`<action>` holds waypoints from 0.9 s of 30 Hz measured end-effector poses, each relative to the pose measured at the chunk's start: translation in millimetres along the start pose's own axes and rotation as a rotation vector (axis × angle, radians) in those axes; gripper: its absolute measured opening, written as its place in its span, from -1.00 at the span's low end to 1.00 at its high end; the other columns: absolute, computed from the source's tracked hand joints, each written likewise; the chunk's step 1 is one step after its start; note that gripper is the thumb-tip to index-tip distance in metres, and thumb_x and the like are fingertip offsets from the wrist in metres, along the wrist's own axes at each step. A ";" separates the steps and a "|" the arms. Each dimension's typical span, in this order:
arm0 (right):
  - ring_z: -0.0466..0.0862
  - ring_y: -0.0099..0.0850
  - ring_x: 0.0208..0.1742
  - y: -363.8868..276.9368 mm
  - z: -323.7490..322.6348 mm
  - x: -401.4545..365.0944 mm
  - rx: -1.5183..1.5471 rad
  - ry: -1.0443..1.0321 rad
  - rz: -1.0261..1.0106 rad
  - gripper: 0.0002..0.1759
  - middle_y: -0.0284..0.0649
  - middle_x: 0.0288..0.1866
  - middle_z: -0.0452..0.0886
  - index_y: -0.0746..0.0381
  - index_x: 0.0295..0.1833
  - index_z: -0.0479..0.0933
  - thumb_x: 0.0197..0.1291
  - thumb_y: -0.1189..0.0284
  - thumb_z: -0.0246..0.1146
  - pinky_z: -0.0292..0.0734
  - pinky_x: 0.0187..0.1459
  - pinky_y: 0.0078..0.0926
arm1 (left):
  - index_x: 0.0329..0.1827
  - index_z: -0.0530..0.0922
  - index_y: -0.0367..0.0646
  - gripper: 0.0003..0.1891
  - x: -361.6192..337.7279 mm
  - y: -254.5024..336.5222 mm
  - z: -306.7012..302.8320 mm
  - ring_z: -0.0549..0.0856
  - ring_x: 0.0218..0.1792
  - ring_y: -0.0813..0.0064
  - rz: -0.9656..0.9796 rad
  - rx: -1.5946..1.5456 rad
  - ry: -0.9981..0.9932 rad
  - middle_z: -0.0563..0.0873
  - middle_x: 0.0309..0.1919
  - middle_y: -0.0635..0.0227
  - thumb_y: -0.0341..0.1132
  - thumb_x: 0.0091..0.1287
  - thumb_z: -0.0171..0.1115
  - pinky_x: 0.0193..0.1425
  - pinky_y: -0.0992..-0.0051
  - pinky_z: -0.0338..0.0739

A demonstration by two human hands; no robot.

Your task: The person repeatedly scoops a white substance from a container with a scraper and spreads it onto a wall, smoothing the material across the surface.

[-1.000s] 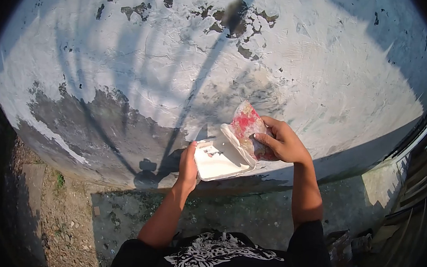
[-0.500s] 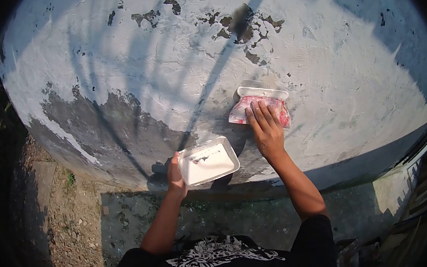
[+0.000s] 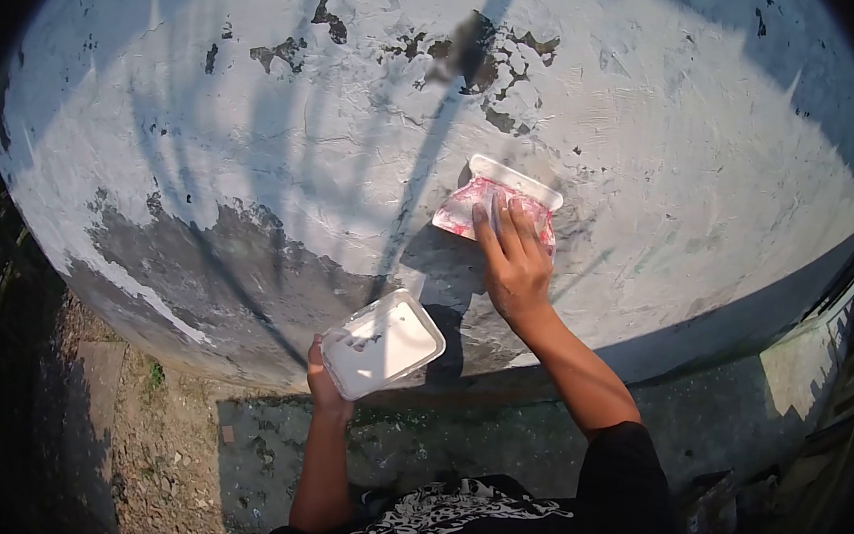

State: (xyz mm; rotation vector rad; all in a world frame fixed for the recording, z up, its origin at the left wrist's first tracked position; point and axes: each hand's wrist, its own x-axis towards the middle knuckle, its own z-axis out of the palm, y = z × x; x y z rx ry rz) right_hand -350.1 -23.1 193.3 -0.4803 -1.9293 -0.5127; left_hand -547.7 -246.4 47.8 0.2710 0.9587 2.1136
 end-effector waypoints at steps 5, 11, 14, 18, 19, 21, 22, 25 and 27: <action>0.74 0.00 0.17 -18.9 -6.6 -31.0 0.261 -0.161 -0.076 -0.48 0.03 0.15 0.73 0.25 0.21 0.67 0.07 0.69 0.25 0.66 0.15 -0.15 | 0.37 0.50 -0.22 -0.36 -19.6 42.9 -4.7 0.69 0.16 0.24 0.085 0.012 0.056 0.69 0.17 0.17 0.16 0.64 -0.21 0.29 0.23 0.57; 0.75 -0.05 0.17 21.8 -53.8 63.2 0.109 0.299 -0.074 -0.56 0.01 0.10 0.75 0.31 0.16 0.68 0.13 0.66 0.20 0.67 0.14 -0.18 | 0.41 0.47 -0.21 -0.36 -27.2 52.7 1.6 0.65 0.25 0.26 0.182 0.040 0.081 0.65 0.27 0.19 0.17 0.64 -0.19 0.37 0.25 0.51; 0.70 -0.01 0.27 38.0 -26.3 60.1 0.099 0.316 -0.092 -0.55 0.03 0.12 0.74 0.35 0.18 0.68 0.14 0.64 0.20 0.59 0.28 -0.11 | 0.42 0.47 -0.21 -0.36 -30.2 48.6 12.8 0.64 0.26 0.27 0.259 0.157 0.110 0.65 0.28 0.20 0.17 0.63 -0.16 0.40 0.26 0.48; 0.66 0.03 0.32 37.0 -13.9 36.9 0.116 0.123 -0.141 -0.55 0.05 0.13 0.74 0.37 0.17 0.67 0.13 0.63 0.20 0.55 0.34 -0.06 | 0.42 0.46 -0.22 -0.34 -25.2 46.7 19.9 0.64 0.26 0.24 0.116 -0.001 0.117 0.64 0.29 0.17 0.18 0.62 -0.15 0.38 0.25 0.50; 0.67 0.05 0.31 31.6 -20.7 33.5 0.177 0.120 -0.144 -0.55 0.07 0.13 0.73 0.37 0.17 0.67 0.12 0.64 0.21 0.56 0.33 -0.04 | 0.42 0.46 -0.23 -0.34 -24.0 44.8 20.8 0.64 0.26 0.23 0.108 -0.004 0.090 0.64 0.29 0.16 0.19 0.62 -0.15 0.37 0.24 0.51; 0.68 0.09 0.29 27.3 -36.4 41.0 0.244 0.162 -0.099 -0.56 0.10 0.13 0.73 0.39 0.16 0.67 0.12 0.68 0.20 0.58 0.31 -0.03 | 0.43 0.46 -0.17 -0.35 -21.7 40.4 17.7 0.60 0.30 0.23 0.094 0.002 0.054 0.62 0.31 0.18 0.19 0.61 -0.13 0.40 0.23 0.48; 0.68 0.09 0.29 30.2 -40.7 46.4 0.242 0.159 -0.109 -0.56 0.10 0.13 0.73 0.39 0.16 0.67 0.12 0.68 0.20 0.58 0.31 -0.03 | 0.45 0.45 -0.12 -0.36 -21.1 37.6 17.2 0.56 0.34 0.23 0.074 0.021 0.017 0.59 0.33 0.20 0.20 0.59 -0.11 0.42 0.21 0.45; 0.67 0.12 0.28 43.8 -37.6 60.0 0.002 0.324 0.068 -0.50 0.13 0.23 0.68 0.34 0.24 0.64 0.14 0.67 0.19 0.58 0.29 -0.02 | 0.41 0.47 -0.14 -0.37 -20.3 28.1 23.9 0.61 0.28 0.23 0.086 0.010 0.039 0.62 0.28 0.19 0.20 0.59 -0.11 0.39 0.22 0.48; 0.66 0.12 0.29 43.8 -17.0 53.7 -0.056 0.268 0.065 -0.47 0.13 0.26 0.66 0.32 0.28 0.62 0.15 0.65 0.19 0.58 0.29 -0.03 | 0.40 0.47 -0.16 -0.37 -13.8 16.6 14.4 0.63 0.24 0.23 0.093 0.000 0.015 0.64 0.24 0.17 0.19 0.59 -0.12 0.37 0.21 0.50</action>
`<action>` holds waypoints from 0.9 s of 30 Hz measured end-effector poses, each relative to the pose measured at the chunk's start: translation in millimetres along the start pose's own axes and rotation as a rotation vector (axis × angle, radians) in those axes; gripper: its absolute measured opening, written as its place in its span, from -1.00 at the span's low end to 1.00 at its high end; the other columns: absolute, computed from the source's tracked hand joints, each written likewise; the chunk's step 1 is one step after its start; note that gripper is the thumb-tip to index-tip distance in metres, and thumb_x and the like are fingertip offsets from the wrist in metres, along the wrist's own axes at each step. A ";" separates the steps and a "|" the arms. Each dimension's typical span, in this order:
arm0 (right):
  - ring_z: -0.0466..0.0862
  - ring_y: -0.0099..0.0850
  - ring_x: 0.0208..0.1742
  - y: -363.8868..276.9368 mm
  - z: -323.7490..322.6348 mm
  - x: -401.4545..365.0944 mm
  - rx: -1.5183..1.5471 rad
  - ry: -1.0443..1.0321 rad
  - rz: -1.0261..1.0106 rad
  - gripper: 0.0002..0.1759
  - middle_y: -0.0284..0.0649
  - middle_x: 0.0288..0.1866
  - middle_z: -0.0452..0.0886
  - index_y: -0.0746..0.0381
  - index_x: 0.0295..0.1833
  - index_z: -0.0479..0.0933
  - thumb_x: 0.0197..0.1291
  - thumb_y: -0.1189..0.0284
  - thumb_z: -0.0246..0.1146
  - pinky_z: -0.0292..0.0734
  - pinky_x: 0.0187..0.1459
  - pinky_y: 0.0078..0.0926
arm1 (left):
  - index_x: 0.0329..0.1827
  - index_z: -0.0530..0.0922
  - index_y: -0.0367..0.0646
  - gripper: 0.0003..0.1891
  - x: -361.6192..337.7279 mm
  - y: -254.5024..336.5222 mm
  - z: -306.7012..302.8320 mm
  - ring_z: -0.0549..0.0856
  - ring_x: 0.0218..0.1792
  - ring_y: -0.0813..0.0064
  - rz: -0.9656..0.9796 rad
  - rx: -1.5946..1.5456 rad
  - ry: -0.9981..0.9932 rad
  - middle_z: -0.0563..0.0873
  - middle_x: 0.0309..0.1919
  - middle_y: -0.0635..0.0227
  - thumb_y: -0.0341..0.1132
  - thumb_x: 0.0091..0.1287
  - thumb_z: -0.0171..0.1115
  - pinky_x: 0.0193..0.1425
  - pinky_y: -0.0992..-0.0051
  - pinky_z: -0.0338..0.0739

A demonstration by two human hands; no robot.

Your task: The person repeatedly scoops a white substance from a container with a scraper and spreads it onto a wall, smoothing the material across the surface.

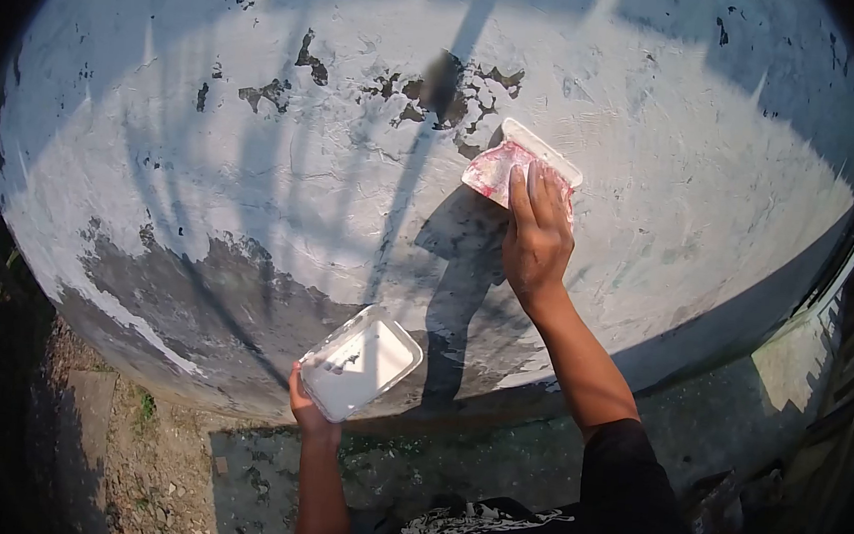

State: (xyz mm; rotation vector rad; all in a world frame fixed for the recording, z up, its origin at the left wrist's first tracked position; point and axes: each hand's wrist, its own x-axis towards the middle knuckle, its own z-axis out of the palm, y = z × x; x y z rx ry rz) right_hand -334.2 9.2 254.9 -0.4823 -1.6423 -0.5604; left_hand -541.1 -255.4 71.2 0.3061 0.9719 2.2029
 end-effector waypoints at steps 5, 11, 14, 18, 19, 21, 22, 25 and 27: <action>0.72 0.02 0.17 -32.5 -8.9 -18.5 0.107 -0.282 -0.250 -0.51 0.07 0.21 0.68 0.24 0.25 0.62 0.15 0.56 0.23 0.66 0.15 -0.20 | 0.36 0.48 -0.21 -0.39 15.7 -9.9 15.3 0.69 0.16 0.24 0.000 0.017 -0.001 0.69 0.16 0.14 0.16 0.61 -0.13 0.32 0.21 0.55; 0.75 0.03 -0.18 -28.5 -59.5 13.2 0.662 -0.463 0.249 -0.76 0.01 -0.19 0.75 0.20 0.12 0.63 0.37 0.51 0.30 0.63 -0.15 -0.23 | 0.17 0.59 -0.33 -0.50 28.3 9.6 46.4 0.76 -0.03 0.30 -0.043 -0.016 -0.100 0.76 0.01 0.15 -0.02 0.64 -0.09 0.13 0.32 0.62; 0.75 -0.07 -0.23 -39.9 -88.0 50.8 0.678 -0.785 0.259 -0.82 -0.01 -0.26 0.72 0.30 0.06 0.64 0.38 0.55 0.32 0.57 -0.18 -0.35 | 0.13 0.60 -0.34 -0.51 37.7 11.3 60.3 0.74 -0.06 0.36 -0.023 0.039 -0.129 0.75 -0.03 0.17 -0.04 0.64 -0.08 0.10 0.37 0.60; 0.73 -0.04 -0.25 -61.6 -85.1 75.6 0.657 -1.115 0.151 -0.82 -0.01 -0.28 0.69 0.31 0.02 0.63 0.33 0.54 0.34 0.57 -0.19 -0.23 | 0.11 0.60 -0.33 -0.55 37.1 8.4 89.2 0.69 -0.03 0.45 0.009 0.011 -0.176 0.72 -0.03 0.24 -0.08 0.65 -0.08 0.12 0.40 0.55; 0.73 -0.02 -0.23 -68.0 -80.8 74.0 0.609 -1.151 0.031 -0.81 -0.02 -0.27 0.70 0.30 0.01 0.63 0.31 0.53 0.34 0.57 -0.19 -0.18 | 0.11 0.60 -0.33 -0.55 37.9 0.7 89.8 0.69 -0.03 0.45 -0.023 -0.003 -0.167 0.72 -0.03 0.24 -0.08 0.65 -0.08 0.12 0.40 0.55; 0.73 0.01 -0.22 -77.5 -73.3 67.8 0.562 -1.189 -0.069 -0.80 -0.02 -0.26 0.71 0.29 0.00 0.63 0.29 0.51 0.34 0.58 -0.18 -0.13 | 0.07 0.60 -0.32 -0.58 43.0 -9.6 89.3 0.64 0.00 0.48 0.078 0.032 -0.249 0.71 -0.06 0.27 -0.12 0.65 -0.09 0.17 0.43 0.49; 0.72 0.04 -0.21 -81.3 -71.1 63.4 0.479 -1.230 -0.098 -0.81 -0.02 -0.24 0.71 0.28 -0.01 0.62 0.28 0.50 0.32 0.58 -0.18 -0.08 | 0.04 0.60 -0.29 -0.60 45.0 -15.5 87.6 0.60 0.01 0.51 0.102 0.054 -0.290 0.69 -0.08 0.29 -0.13 0.65 -0.10 0.19 0.45 0.44; 0.72 0.07 -0.22 -93.8 -71.0 49.1 0.384 -1.278 -0.121 -0.83 -0.04 -0.20 0.72 0.27 -0.04 0.59 0.30 0.46 0.26 0.60 -0.20 -0.04 | 0.01 0.60 -0.30 -0.59 44.9 -23.9 86.0 0.59 -0.02 0.52 0.140 0.161 -0.295 0.69 -0.11 0.29 -0.13 0.65 -0.11 0.16 0.46 0.44; 0.72 0.06 -0.23 -102.0 -74.4 39.7 0.321 -1.222 -0.070 -0.82 -0.06 -0.20 0.72 0.30 -0.03 0.56 0.28 0.49 0.22 0.60 -0.24 -0.05 | 0.00 0.61 -0.29 -0.61 36.9 -21.5 86.8 0.59 -0.04 0.54 0.105 0.133 -0.311 0.69 -0.13 0.30 -0.14 0.64 -0.09 0.13 0.48 0.46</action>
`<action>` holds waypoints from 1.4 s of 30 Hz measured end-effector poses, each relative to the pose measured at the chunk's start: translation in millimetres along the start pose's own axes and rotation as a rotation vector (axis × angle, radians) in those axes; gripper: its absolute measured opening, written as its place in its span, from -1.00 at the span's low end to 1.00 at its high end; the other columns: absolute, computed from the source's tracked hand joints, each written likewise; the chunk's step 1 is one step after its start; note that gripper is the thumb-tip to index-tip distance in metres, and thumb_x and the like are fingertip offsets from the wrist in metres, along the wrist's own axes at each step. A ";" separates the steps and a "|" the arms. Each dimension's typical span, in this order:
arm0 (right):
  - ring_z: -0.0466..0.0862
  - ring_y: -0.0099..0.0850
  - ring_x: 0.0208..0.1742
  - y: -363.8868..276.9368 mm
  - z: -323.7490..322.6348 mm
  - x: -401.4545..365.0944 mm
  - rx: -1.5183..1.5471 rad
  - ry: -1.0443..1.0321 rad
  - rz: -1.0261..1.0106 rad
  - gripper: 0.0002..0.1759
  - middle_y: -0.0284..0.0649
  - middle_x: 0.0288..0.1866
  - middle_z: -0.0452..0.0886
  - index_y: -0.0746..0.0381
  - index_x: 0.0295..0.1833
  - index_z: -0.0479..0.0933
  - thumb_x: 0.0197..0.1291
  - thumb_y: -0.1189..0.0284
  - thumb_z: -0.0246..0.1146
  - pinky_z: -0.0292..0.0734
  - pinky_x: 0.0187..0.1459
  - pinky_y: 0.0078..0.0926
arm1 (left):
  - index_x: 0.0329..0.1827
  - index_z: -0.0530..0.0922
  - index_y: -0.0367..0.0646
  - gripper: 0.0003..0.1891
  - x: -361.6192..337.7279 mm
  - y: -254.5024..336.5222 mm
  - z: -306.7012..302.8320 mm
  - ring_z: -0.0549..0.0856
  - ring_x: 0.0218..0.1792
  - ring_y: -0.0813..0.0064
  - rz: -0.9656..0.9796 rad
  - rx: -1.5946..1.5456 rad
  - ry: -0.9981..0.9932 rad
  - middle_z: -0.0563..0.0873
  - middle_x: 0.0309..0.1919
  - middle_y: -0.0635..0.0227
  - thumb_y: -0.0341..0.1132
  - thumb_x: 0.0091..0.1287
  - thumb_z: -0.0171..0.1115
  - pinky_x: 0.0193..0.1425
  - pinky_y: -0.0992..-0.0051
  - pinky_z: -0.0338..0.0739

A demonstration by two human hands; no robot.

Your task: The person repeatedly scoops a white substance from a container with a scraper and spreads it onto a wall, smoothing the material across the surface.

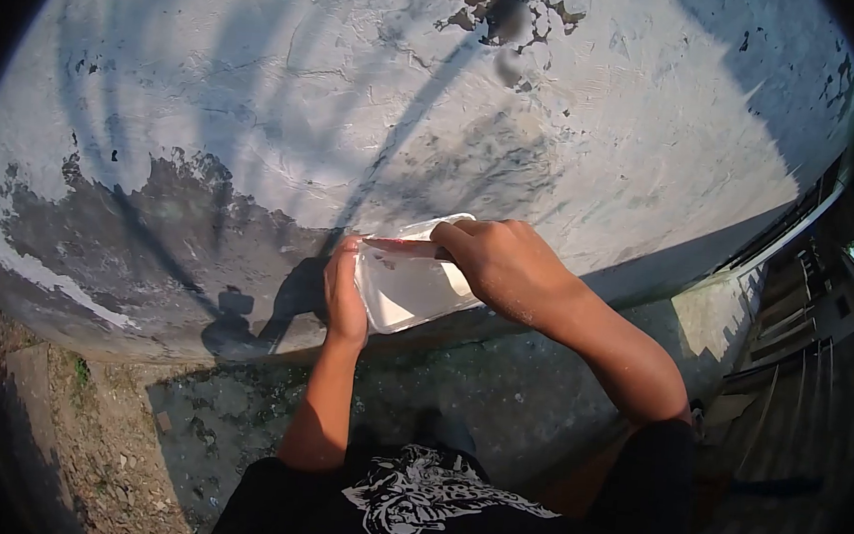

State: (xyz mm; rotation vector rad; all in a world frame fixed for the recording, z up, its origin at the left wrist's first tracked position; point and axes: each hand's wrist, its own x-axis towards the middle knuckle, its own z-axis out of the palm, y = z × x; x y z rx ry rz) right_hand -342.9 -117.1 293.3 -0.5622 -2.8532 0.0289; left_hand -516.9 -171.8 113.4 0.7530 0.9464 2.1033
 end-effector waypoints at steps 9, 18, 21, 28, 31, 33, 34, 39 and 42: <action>0.75 -0.03 -0.24 -5.5 56.4 -8.4 -0.071 0.090 -0.135 -0.83 -0.09 -0.28 0.71 0.26 -0.08 0.56 0.21 0.49 0.26 0.63 -0.27 -0.07 | 0.21 0.56 -0.19 -0.48 -11.7 -30.1 -2.7 0.71 -0.06 0.44 -0.250 -0.196 0.114 0.73 -0.07 0.28 0.11 0.65 -0.08 0.09 0.41 0.57; 0.71 -0.36 -0.42 12.7 2.3 -22.5 0.513 0.392 0.279 -0.89 -0.10 -0.40 0.68 0.36 -0.04 0.55 0.45 0.53 0.25 0.62 -0.29 -0.25 | 0.16 0.57 -0.25 -0.54 -13.7 -26.3 -7.0 0.70 -0.07 0.48 -0.142 -0.233 0.159 0.72 -0.05 0.25 -0.01 0.67 -0.10 0.09 0.45 0.55; 0.65 -0.52 -0.11 19.5 26.8 -22.6 0.999 0.580 0.293 -0.85 -0.19 -0.10 0.69 0.35 0.11 0.49 0.52 0.56 0.17 0.60 -0.03 -0.47 | 0.13 0.57 -0.25 -0.55 -15.1 -27.4 -10.5 0.70 -0.11 0.49 -0.083 -0.220 0.184 0.72 -0.09 0.27 -0.03 0.67 -0.13 0.06 0.48 0.55; 0.70 -0.35 -0.37 41.5 93.8 -23.2 0.553 0.680 0.242 -0.81 -0.12 -0.35 0.68 0.31 0.06 0.40 0.44 0.59 0.24 0.59 -0.25 -0.38 | 0.00 0.57 -0.26 -0.60 -23.8 -24.2 -4.7 0.65 -0.09 0.55 -0.035 -0.164 0.221 0.70 -0.12 0.31 -0.13 0.67 -0.16 0.09 0.49 0.50; 0.71 0.24 -0.23 32.7 105.3 -20.7 0.295 0.673 0.223 -0.68 0.13 -0.29 0.70 0.27 0.09 0.33 0.34 0.60 0.30 0.59 -0.31 -0.04 | -0.01 0.56 -0.29 -0.62 -25.8 -27.7 -1.5 0.62 -0.10 0.54 0.054 -0.094 0.214 0.68 -0.15 0.30 -0.17 0.67 -0.17 0.08 0.48 0.49; 0.71 0.23 -0.24 33.3 107.9 -19.2 0.237 0.650 0.190 -0.67 0.12 -0.28 0.70 0.27 0.09 0.32 0.34 0.59 0.31 0.59 -0.31 -0.03 | -0.02 0.55 -0.30 -0.62 -28.4 -29.1 0.6 0.61 -0.11 0.54 0.095 -0.046 0.217 0.67 -0.16 0.29 -0.19 0.66 -0.18 0.08 0.47 0.49; 0.72 0.23 -0.24 33.5 108.1 -19.0 0.179 0.624 0.158 -0.66 0.11 -0.27 0.71 0.27 0.08 0.32 0.33 0.57 0.32 0.59 -0.31 -0.02 | -0.03 0.55 -0.31 -0.63 -29.4 -29.3 2.0 0.60 -0.11 0.53 0.135 0.003 0.221 0.66 -0.17 0.28 -0.21 0.66 -0.18 0.07 0.47 0.48; 0.76 -0.13 -0.13 34.7 93.3 -15.0 0.449 0.551 0.252 -0.72 -0.01 -0.13 0.73 0.33 0.14 0.44 0.38 0.59 0.29 0.62 -0.10 -0.23 | -0.05 0.54 -0.31 -0.64 -30.8 -28.3 -1.4 0.58 -0.12 0.53 0.097 -0.010 0.266 0.64 -0.18 0.29 -0.22 0.66 -0.18 0.08 0.46 0.47; 0.67 -0.51 -0.01 37.9 87.8 -16.8 0.880 0.727 0.283 -0.74 -0.17 0.05 0.72 0.37 0.19 0.51 0.46 0.54 0.28 0.55 0.11 -0.47 | -0.06 0.54 -0.30 -0.65 -30.9 -32.2 -6.2 0.57 -0.11 0.53 0.069 -0.024 0.287 0.63 -0.17 0.30 -0.22 0.66 -0.17 0.09 0.46 0.46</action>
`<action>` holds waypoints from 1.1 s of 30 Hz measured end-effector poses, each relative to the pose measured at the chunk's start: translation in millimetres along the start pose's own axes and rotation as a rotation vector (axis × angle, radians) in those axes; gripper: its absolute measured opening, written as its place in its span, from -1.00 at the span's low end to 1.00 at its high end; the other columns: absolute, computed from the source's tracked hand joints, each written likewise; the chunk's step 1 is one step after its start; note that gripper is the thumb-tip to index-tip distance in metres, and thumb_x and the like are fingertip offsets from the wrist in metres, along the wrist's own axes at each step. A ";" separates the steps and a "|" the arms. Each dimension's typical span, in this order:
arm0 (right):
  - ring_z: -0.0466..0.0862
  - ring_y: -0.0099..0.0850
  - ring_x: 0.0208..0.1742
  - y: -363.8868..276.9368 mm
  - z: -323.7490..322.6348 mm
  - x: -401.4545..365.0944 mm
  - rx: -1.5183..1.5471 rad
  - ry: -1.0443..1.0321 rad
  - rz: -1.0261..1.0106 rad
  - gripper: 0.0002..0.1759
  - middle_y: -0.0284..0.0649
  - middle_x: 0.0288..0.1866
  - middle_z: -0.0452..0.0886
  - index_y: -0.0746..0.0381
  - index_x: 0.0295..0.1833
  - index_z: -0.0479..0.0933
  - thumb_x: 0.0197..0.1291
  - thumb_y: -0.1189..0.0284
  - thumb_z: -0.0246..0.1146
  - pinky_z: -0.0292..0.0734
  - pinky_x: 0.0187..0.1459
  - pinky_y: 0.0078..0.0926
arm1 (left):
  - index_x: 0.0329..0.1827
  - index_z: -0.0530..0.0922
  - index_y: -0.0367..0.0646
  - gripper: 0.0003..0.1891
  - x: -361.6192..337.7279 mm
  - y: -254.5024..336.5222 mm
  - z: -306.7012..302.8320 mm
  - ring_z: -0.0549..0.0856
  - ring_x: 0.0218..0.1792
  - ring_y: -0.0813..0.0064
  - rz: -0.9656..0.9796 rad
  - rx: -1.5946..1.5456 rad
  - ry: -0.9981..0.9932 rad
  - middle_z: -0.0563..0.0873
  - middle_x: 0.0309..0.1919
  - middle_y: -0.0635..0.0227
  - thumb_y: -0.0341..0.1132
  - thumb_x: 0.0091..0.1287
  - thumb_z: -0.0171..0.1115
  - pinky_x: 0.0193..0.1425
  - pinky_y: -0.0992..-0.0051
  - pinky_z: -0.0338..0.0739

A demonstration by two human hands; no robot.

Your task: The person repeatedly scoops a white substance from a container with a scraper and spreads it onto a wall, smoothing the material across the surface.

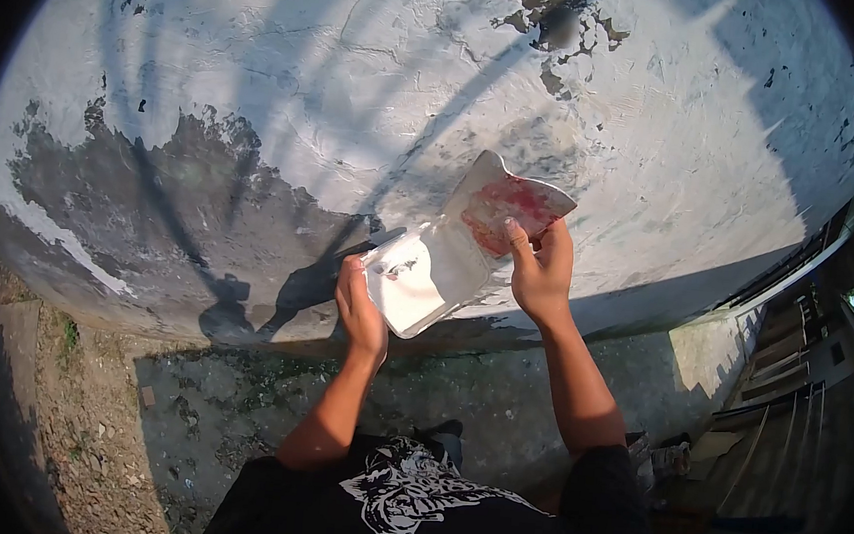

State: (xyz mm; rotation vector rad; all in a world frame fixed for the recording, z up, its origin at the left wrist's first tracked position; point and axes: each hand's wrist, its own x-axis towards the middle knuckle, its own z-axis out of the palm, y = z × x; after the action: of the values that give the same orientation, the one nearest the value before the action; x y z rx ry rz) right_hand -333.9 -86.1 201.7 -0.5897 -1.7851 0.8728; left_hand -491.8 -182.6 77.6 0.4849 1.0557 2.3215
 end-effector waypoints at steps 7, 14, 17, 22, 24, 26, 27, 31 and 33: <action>0.65 -0.53 -0.09 21.3 -1.9 -22.6 0.203 0.103 0.159 -0.65 -0.22 0.00 0.68 0.37 0.24 0.47 0.42 0.55 0.33 0.59 -0.07 -0.49 | -0.08 0.54 -0.28 -0.65 -3.0 6.7 0.4 0.56 -0.09 0.52 -0.059 -0.038 0.014 0.63 -0.15 0.31 -0.21 0.66 -0.16 0.11 0.46 0.44; 0.71 -0.41 -0.09 52.9 7.6 -35.2 0.070 0.133 -0.051 -0.78 -0.15 -0.07 0.76 0.40 0.00 0.66 0.23 0.63 0.42 0.61 -0.04 -0.43 | 0.27 0.53 -0.32 -0.48 2.0 -15.4 -23.0 0.67 0.15 0.39 -0.082 0.007 -0.041 0.67 0.12 0.19 0.02 0.65 -0.06 0.30 0.40 0.49; 0.65 -0.44 -0.23 49.0 5.7 -29.7 -0.257 0.034 -0.282 -0.85 -0.20 -0.28 0.68 0.29 -0.19 0.67 0.14 0.66 0.47 0.54 -0.14 -0.51 | 0.24 0.54 -0.32 -0.49 1.2 -2.2 -20.3 0.68 0.12 0.40 -0.106 -0.018 -0.106 0.68 0.10 0.20 0.00 0.66 -0.07 0.28 0.41 0.50; 0.67 -0.38 -0.29 42.4 0.7 -35.9 -0.390 -0.019 -0.235 -0.81 -0.19 -0.33 0.69 0.32 -0.15 0.67 0.11 0.63 0.48 0.55 -0.19 -0.47 | 0.06 0.60 -0.36 -0.55 -1.6 -0.2 -13.7 0.64 0.00 0.44 -0.107 -0.049 0.054 0.69 -0.03 0.24 -0.11 0.68 -0.13 0.17 0.43 0.49; 0.71 -0.34 -0.25 39.2 -0.4 -42.1 -0.423 -0.035 -0.177 -0.76 -0.15 -0.29 0.74 0.33 -0.08 0.70 0.10 0.62 0.46 0.59 -0.18 -0.42 | 0.06 0.60 -0.36 -0.54 0.2 0.3 -13.7 0.65 0.00 0.44 -0.111 -0.045 0.069 0.69 -0.03 0.23 -0.10 0.69 -0.13 0.17 0.43 0.50; 0.76 -0.43 -0.13 30.9 0.1 -46.5 -0.212 -0.005 -0.016 -0.69 -0.09 -0.19 0.78 0.43 0.02 0.66 0.13 0.62 0.43 0.63 -0.08 -0.44 | 0.07 0.60 -0.36 -0.52 2.8 2.6 -12.8 0.65 0.00 0.44 -0.115 -0.040 0.085 0.70 -0.03 0.23 -0.09 0.69 -0.14 0.17 0.43 0.50; 0.76 -0.46 -0.04 27.4 -4.9 -47.6 -0.216 -0.052 0.042 -0.65 -0.02 -0.10 0.80 0.51 0.08 0.62 0.18 0.61 0.41 0.63 0.01 -0.46 | 0.05 0.60 -0.36 -0.52 4.8 5.5 -11.4 0.65 -0.02 0.44 -0.103 -0.043 0.090 0.70 -0.05 0.23 -0.08 0.69 -0.14 0.15 0.44 0.50; 0.76 -0.44 -0.05 15.4 1.7 -53.8 -0.231 -0.045 0.015 -0.62 -0.03 -0.09 0.80 0.49 0.14 0.62 0.23 0.58 0.41 0.63 0.02 -0.45 | 0.00 0.60 -0.33 -0.53 7.5 7.4 -7.6 0.67 -0.10 0.45 -0.089 -0.014 0.077 0.71 -0.12 0.25 -0.09 0.69 -0.15 0.08 0.44 0.52; 0.75 -0.43 0.02 7.5 12.9 -58.7 -0.129 -0.011 0.147 -0.56 -0.04 -0.01 0.79 0.47 0.21 0.59 0.24 0.56 0.41 0.62 0.10 -0.44 | -0.01 0.60 -0.33 -0.54 9.8 2.8 -5.2 0.67 -0.12 0.45 -0.099 -0.006 0.088 0.71 -0.14 0.25 -0.09 0.69 -0.16 0.07 0.44 0.52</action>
State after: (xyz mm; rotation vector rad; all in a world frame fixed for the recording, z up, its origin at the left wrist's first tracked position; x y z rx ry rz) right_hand -324.8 -128.1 159.1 -0.8095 -1.8355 0.8656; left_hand -503.2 -181.3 77.5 0.3232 1.0887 2.2756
